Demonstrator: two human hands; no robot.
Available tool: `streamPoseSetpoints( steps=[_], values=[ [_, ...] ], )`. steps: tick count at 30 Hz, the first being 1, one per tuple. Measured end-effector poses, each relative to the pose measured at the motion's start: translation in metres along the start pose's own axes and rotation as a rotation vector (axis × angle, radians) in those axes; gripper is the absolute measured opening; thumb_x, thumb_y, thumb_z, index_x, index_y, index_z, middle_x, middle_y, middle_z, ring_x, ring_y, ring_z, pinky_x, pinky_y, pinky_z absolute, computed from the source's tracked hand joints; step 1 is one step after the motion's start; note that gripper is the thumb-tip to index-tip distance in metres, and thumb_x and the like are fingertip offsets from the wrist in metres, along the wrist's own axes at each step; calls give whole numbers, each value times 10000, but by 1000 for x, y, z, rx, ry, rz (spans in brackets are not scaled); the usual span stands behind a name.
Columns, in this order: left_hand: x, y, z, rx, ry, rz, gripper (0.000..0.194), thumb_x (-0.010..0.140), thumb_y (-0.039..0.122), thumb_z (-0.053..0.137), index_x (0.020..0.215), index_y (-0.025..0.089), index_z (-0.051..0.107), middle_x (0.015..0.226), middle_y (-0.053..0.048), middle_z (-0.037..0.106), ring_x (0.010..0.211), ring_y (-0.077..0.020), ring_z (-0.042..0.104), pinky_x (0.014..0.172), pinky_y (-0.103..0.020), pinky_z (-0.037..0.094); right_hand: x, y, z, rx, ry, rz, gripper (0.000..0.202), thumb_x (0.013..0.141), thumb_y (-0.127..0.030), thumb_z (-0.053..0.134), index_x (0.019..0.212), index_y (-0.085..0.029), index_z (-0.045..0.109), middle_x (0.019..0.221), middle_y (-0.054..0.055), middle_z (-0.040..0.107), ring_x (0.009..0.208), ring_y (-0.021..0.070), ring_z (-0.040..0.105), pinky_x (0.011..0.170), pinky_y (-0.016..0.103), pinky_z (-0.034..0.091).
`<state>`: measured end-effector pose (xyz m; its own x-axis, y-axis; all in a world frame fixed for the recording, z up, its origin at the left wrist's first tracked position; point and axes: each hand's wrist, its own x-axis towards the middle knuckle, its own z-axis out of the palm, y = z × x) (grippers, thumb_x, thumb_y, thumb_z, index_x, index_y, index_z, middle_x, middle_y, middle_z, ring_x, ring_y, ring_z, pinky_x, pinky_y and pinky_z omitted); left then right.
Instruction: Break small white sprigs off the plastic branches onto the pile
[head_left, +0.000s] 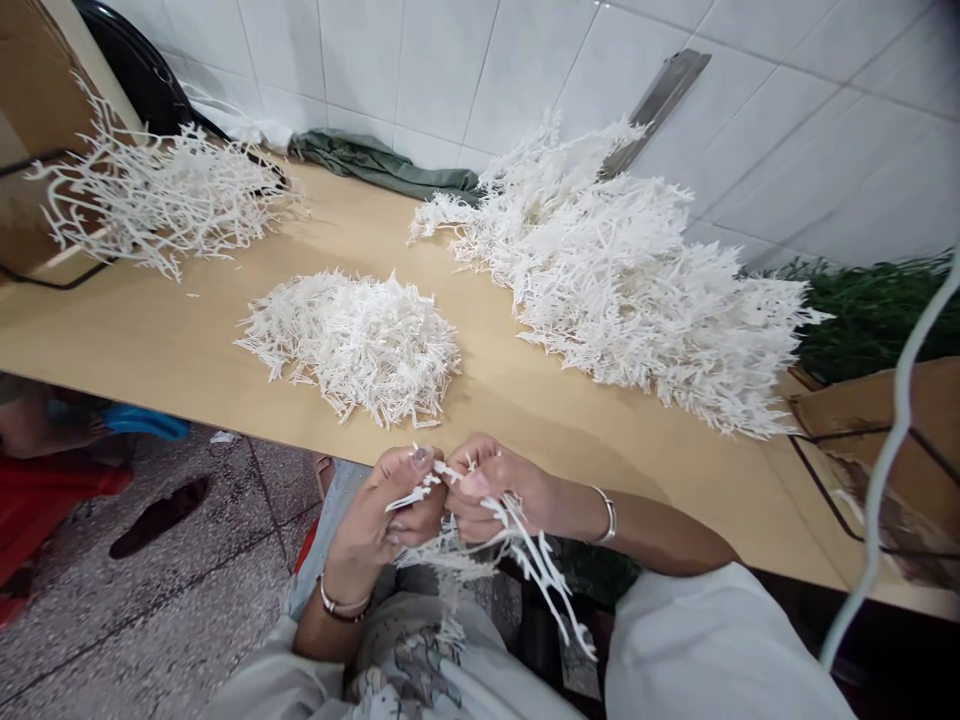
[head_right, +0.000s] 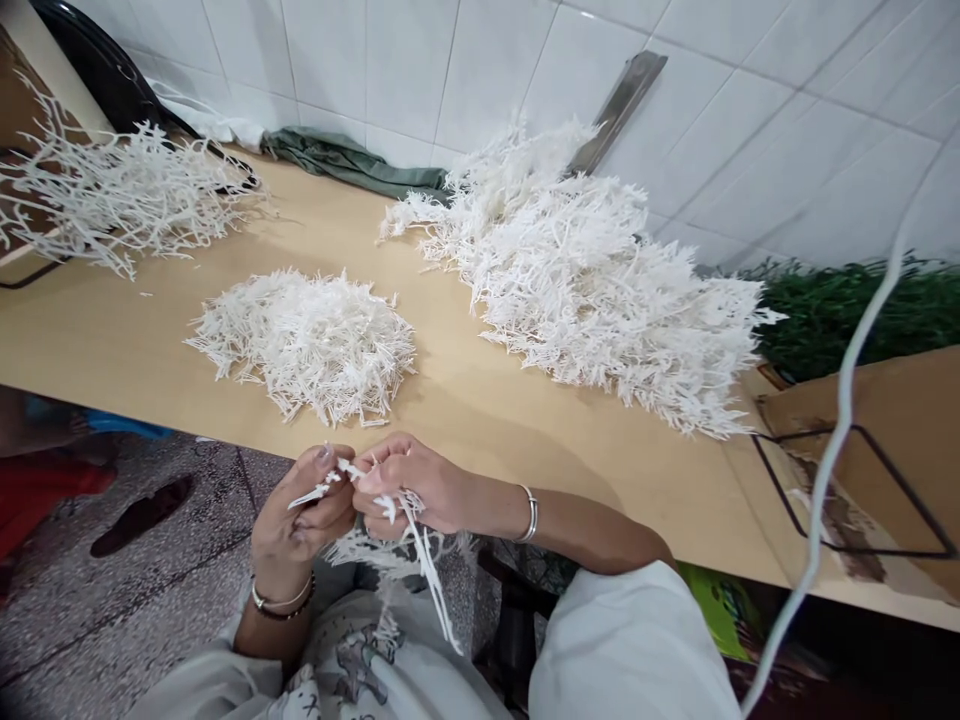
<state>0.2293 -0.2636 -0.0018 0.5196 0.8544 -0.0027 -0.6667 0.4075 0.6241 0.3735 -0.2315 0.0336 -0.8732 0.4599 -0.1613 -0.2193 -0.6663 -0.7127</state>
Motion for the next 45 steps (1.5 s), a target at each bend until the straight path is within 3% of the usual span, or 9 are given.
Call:
streamPoseSetpoints(
  steps=[6, 8, 12, 16, 21, 28, 32, 37, 45],
  values=[
    [-4, -1, -6, -26, -73, 12, 447, 822, 475, 600, 569, 198, 358, 360, 121, 157, 265, -22, 47, 255, -156, 76, 0, -8, -2, -9, -50, -104, 431, 697, -307, 677, 444, -179, 353, 387, -93, 281, 313, 13, 217, 349, 181, 171],
    [-2, 0, -7, 159, 95, 176, 459, 834, 472, 590, 551, 194, 359, 380, 101, 200, 286, -28, 115, 285, -174, 118, 4, -12, -7, -120, 56, -208, 416, 671, -336, 691, 446, -181, 377, 383, -92, 286, 316, 18, 225, 356, 187, 180],
    [11, 17, -9, 664, 678, 642, 494, 896, 450, 516, 538, 190, 299, 472, 57, 245, 402, -62, 263, 401, -223, 214, 18, -21, -32, -359, 376, -447, 362, 616, -324, 685, 451, -190, 392, 386, -82, 317, 347, 37, 265, 384, 209, 197],
    [33, 51, -14, 1248, 932, 732, 481, 930, 456, 430, 544, 198, 305, 475, 42, 271, 438, -91, 300, 464, -267, 237, 28, -23, -56, -360, 522, -551, 346, 655, -308, 622, 487, -195, 341, 419, -87, 296, 366, 34, 236, 409, 222, 163],
    [62, 86, -13, 1707, 952, 587, 515, 899, 459, 485, 488, 185, 338, 427, 25, 322, 421, -102, 270, 502, -295, 193, 31, -10, -64, -378, 607, -526, 357, 704, -326, 594, 505, -206, 322, 438, -78, 286, 382, 49, 235, 421, 245, 154],
    [93, 95, -25, 1767, 949, 613, 572, 722, 556, 683, 439, 192, 345, 432, -1, 385, 465, -142, 375, 526, -305, 247, 31, -2, -58, -401, 653, -517, 347, 688, -321, 608, 529, -207, 321, 463, -74, 299, 425, 57, 238, 451, 243, 165],
    [93, 96, -28, 1808, 974, 753, 422, 645, 585, 732, 671, 209, 541, 698, -71, 578, 743, -261, 552, 717, -391, 416, 32, -3, -58, -399, 661, -526, 339, 682, -318, 601, 532, -206, 318, 468, -76, 292, 427, 53, 235, 451, 239, 167],
    [94, 98, -22, 1924, 759, 872, 606, 710, 525, 707, 1208, 224, 538, 1340, -186, 452, 1314, -387, 323, 1050, -516, 270, 32, -2, -59, -393, 662, -535, 321, 669, -311, 595, 527, -206, 327, 465, -74, 295, 430, 57, 241, 441, 231, 165],
    [115, 99, -36, 2130, 379, 645, 565, 823, 583, 541, 1295, 274, 524, 1485, -106, 373, 1432, -351, 176, 1145, -540, 85, 32, -1, -60, -391, 655, -539, 352, 697, -312, 593, 559, -212, 284, 477, -82, 289, 418, 49, 235, 445, 226, 166]
  ],
)
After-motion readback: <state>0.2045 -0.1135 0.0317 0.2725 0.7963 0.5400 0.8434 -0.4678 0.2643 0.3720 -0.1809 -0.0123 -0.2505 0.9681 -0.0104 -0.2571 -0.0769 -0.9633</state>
